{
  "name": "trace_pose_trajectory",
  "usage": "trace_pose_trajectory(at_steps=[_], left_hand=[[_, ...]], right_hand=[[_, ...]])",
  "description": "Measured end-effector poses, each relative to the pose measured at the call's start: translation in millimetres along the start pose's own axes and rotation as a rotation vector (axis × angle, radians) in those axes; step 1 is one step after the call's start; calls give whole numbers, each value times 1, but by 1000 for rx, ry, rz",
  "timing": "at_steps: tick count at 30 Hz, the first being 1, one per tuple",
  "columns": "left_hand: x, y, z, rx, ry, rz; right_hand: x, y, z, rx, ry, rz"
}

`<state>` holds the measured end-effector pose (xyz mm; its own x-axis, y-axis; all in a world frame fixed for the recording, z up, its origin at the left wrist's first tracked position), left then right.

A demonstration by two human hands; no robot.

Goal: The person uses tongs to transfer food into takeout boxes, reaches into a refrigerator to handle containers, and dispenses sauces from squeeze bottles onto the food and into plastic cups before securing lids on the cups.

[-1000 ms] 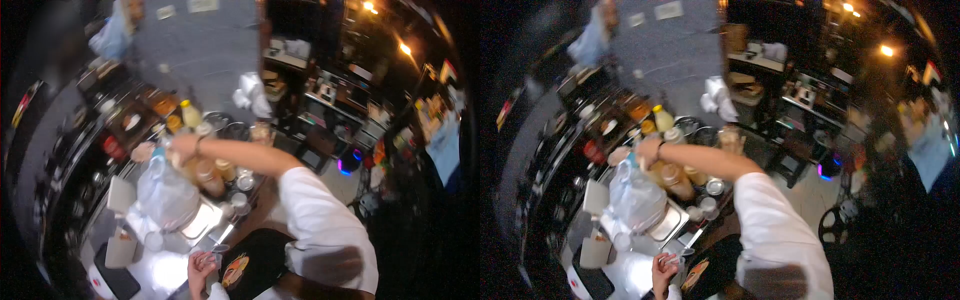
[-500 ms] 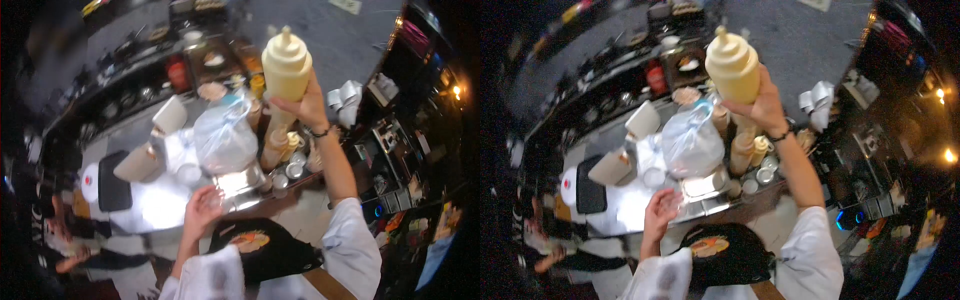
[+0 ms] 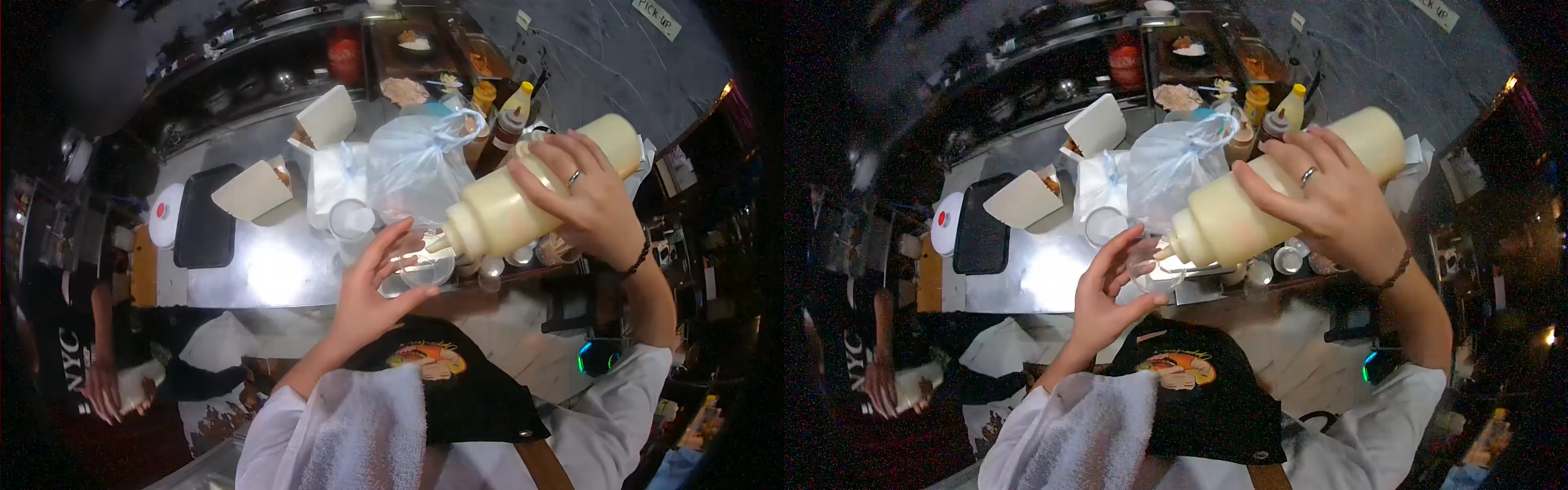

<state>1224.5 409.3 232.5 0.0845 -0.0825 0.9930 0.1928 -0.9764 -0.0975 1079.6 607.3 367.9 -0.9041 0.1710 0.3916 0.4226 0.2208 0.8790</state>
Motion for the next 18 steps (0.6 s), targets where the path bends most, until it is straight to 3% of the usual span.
trace_pose_trajectory(at_steps=[2,8,18], left_hand=[[-1,-2,-1,-12,2,-11],[-10,-7,-5,-37,9,26],[-15,-5,-6,-39,-44,85]], right_hand=[[-1,5,-4,9,103,196],[-4,30,-24,5,232,369],[-20,34,-44,-2,345,394]])
Point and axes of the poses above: each hand's wrist, its own z-axis away from the middle knuckle, its own y-axis out of the back of the hand, x = y × z, the point moved 2 cm from there along -z, towards the middle knuckle, and after that the axes turned 7 degrees about y, right-handed, at the moved point
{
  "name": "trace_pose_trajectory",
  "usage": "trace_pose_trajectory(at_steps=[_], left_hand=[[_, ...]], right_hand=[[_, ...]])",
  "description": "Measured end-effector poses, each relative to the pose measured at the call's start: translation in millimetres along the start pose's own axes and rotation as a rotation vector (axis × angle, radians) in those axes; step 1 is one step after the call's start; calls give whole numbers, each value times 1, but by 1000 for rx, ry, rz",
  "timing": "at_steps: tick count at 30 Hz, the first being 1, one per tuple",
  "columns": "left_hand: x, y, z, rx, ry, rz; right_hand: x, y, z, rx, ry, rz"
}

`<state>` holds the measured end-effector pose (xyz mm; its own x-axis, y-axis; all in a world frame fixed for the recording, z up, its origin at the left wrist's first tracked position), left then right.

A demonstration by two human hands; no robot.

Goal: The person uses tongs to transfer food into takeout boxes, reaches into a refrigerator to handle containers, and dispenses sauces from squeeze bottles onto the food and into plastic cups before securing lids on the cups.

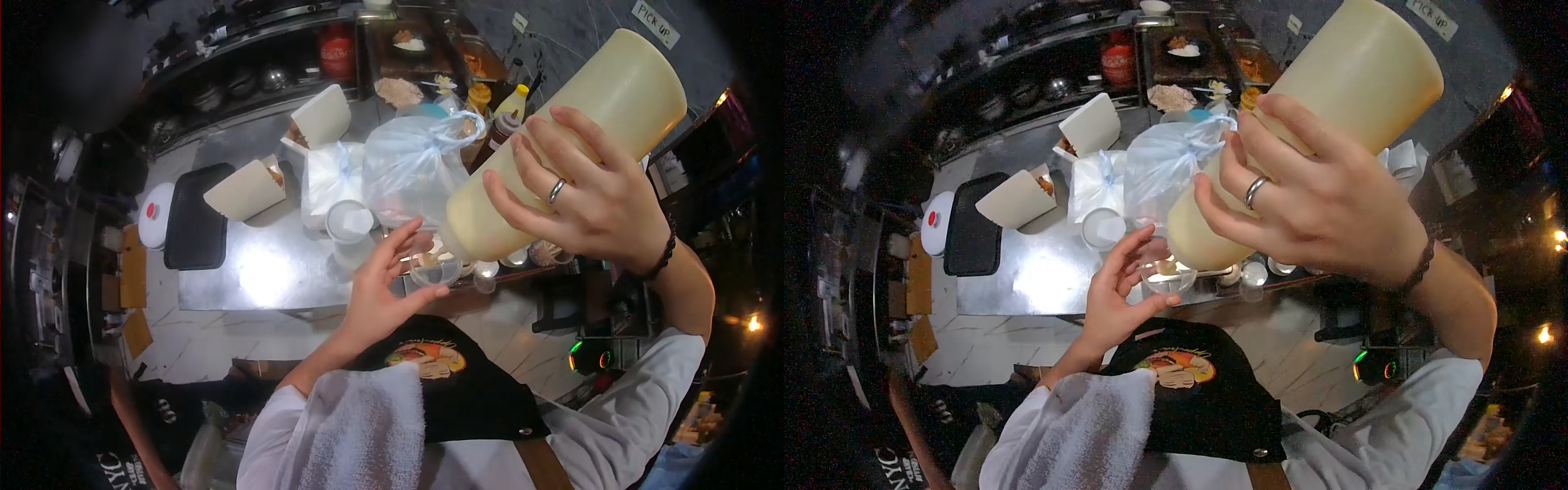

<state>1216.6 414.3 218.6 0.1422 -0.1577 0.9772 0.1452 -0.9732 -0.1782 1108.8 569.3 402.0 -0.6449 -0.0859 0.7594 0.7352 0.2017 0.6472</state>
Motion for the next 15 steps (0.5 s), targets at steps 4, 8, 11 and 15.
trace_pose_trajectory(at_steps=[4,8,11,15], left_hand=[[-6,3,-1,-11,6,2],[-5,5,-4,-44,37,10],[-5,7,-8,-49,46,17],[-5,10,-13,-57,47,6]], right_hand=[[3,1,-3,-16,23,3],[4,2,-5,-20,15,-28],[7,0,-6,-18,5,-26],[8,-3,-7,-38,-15,-35]])
Point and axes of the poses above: each hand's wrist, its own z-axis away from the middle knuckle, its own y-axis out of the back of the hand, x = y × z, the point moved 2 cm from there along -z, towards the middle knuckle, and after that the axes turned 7 degrees about y, right-handed, at the moved point
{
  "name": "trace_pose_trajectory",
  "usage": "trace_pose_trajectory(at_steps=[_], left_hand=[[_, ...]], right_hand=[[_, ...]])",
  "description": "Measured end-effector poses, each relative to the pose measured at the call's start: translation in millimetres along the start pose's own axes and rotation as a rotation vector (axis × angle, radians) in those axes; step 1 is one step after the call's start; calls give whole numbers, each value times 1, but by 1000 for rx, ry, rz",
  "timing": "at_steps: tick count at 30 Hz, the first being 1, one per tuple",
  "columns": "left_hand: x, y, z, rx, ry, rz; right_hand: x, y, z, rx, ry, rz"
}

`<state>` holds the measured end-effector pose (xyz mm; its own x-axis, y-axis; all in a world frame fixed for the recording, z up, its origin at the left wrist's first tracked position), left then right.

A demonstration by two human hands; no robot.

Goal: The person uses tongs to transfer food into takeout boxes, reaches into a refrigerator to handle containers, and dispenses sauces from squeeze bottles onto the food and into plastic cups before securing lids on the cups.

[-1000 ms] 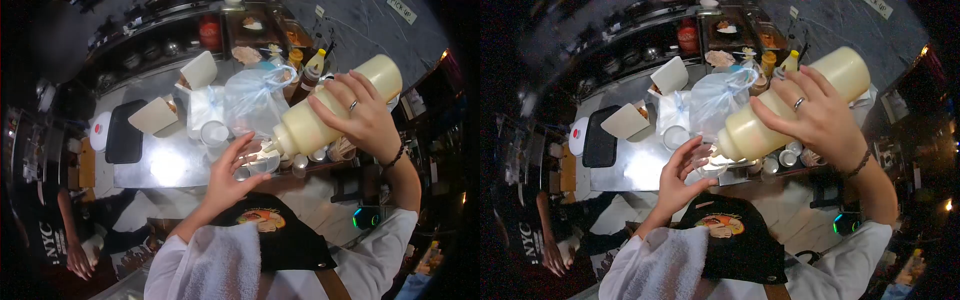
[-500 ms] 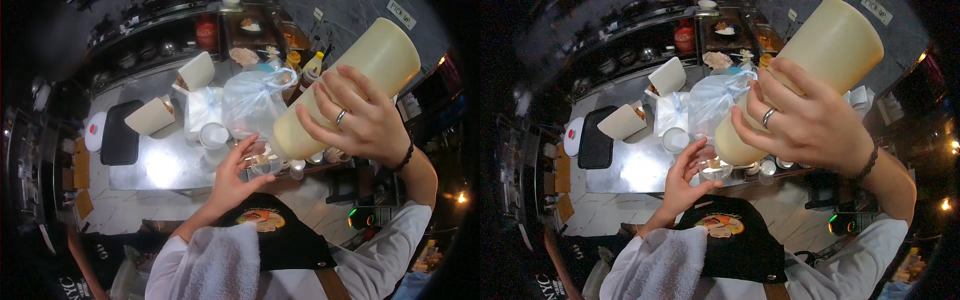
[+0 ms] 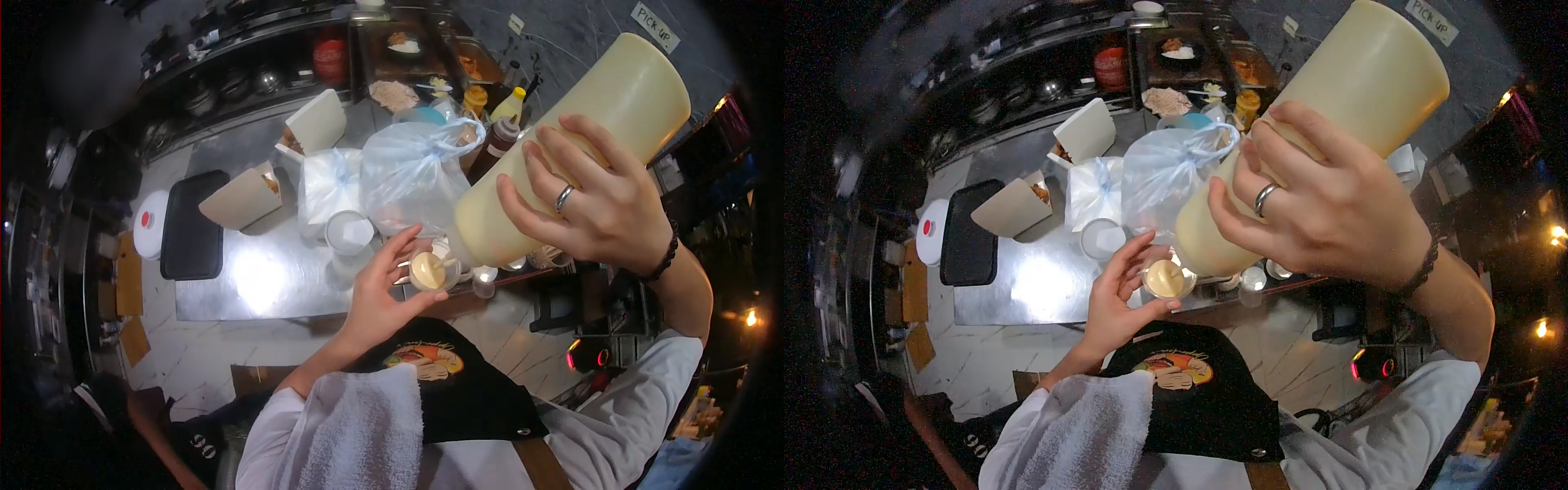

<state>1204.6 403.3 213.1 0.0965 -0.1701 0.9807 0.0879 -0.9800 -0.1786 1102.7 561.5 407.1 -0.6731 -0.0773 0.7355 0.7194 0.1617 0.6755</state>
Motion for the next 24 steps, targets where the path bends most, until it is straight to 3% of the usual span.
trace_pose_trajectory(at_steps=[24], left_hand=[[-1,4,-24,-37,-28,13]], right_hand=[[15,-10,23,-21,-139,13]])
Point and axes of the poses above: each hand's wrist, its own z-axis away from the middle knuckle, its own y-axis out of the back of the hand, x = y × z, the point moved 2 cm from there along -z, towards the middle knuckle, and after that the axes turned 7 degrees about y, right-handed, at the moved point
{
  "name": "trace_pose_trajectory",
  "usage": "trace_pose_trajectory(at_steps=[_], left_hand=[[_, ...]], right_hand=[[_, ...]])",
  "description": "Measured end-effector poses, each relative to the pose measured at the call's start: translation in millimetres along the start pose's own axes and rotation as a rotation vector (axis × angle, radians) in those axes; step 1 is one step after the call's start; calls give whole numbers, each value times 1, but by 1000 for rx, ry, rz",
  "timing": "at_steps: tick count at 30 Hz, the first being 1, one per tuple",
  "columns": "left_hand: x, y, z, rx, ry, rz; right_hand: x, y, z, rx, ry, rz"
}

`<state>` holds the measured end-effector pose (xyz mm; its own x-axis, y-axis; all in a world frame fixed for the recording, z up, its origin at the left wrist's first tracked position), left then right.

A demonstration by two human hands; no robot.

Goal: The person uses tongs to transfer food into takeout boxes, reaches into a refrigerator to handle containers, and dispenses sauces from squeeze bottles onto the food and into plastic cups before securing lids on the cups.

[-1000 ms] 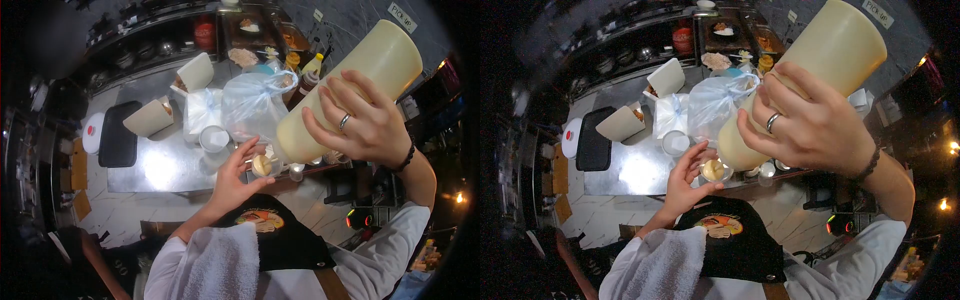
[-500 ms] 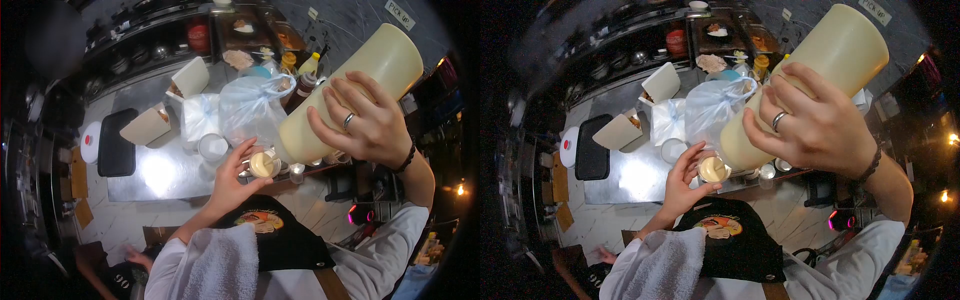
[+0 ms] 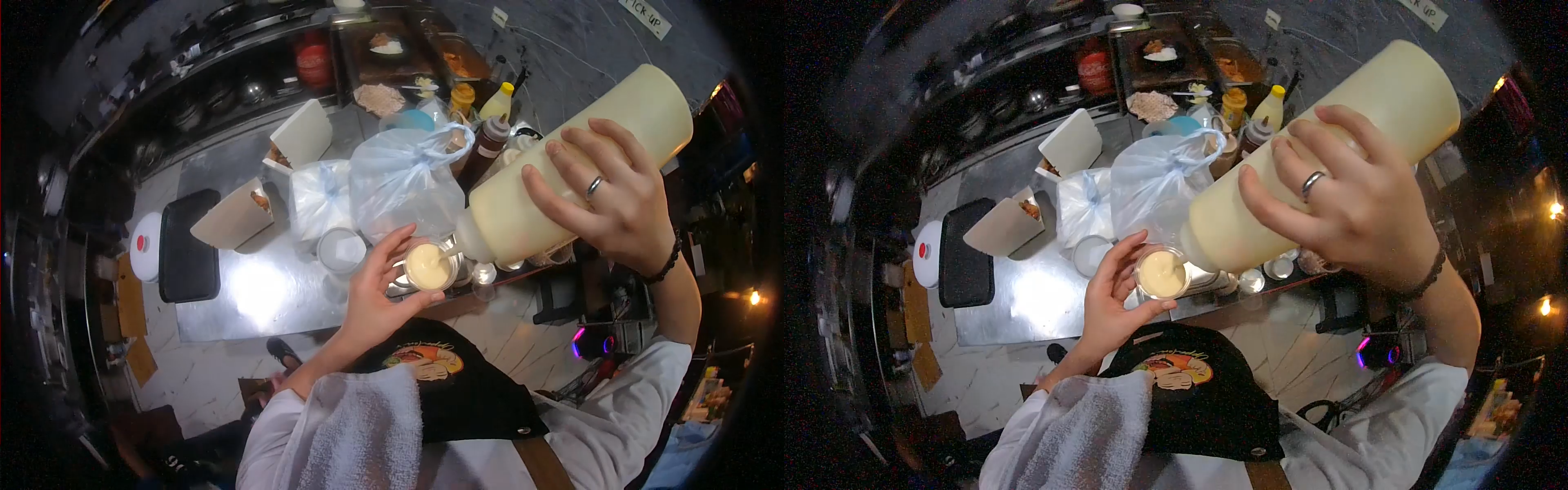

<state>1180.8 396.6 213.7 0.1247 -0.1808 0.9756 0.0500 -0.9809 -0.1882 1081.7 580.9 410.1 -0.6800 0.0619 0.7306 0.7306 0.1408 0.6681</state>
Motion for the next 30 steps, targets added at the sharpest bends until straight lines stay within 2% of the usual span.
trace_pose_trajectory(at_steps=[4,6,8,10,12,14,16,18,19,22,25,26,28,30], left_hand=[[3,-3,-1,-1,-26,33],[5,-5,-1,5,-35,40],[9,-7,-4,12,-50,47],[13,-8,-6,9,-81,25],[13,-7,-8,19,-94,44],[13,-5,-10,24,-103,64],[13,-2,-11,89,-95,99],[10,0,-10,101,-119,75],[9,1,-9,121,-121,67],[8,-1,-3,171,-93,53],[5,-3,4,212,-106,34],[4,-4,6,216,-110,29],[3,-5,11,234,-113,24],[3,-5,17,239,-102,39]], right_hand=[[3,-5,21,-52,-101,-74],[2,-11,31,-37,-232,-231],[-1,-18,43,-22,-247,-277],[-6,-26,54,69,-433,-469],[-7,-33,62,68,-478,-528],[-8,-46,68,344,-715,-816],[-2,-58,75,433,-805,-832],[5,-76,80,632,-950,-928],[6,-84,75,778,-1003,-1113],[8,-120,66,909,-1078,-1213],[1,-150,43,1034,-1026,-1261],[-1,-163,42,1033,-1019,-1274],[-8,-191,40,844,-1045,-1185],[-16,-209,37,756,-1072,-1142]])
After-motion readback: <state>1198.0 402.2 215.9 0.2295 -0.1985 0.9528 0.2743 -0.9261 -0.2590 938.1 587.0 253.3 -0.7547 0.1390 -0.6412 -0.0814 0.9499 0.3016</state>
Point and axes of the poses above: each hand's wrist, its own z-axis away from the middle knuckle, its own y-axis out of the back of the hand, x = y × z, the point moved 2 cm from there along -z, towards the middle knuckle, and after that the axes turned 7 degrees about y, right-handed, at the moved point
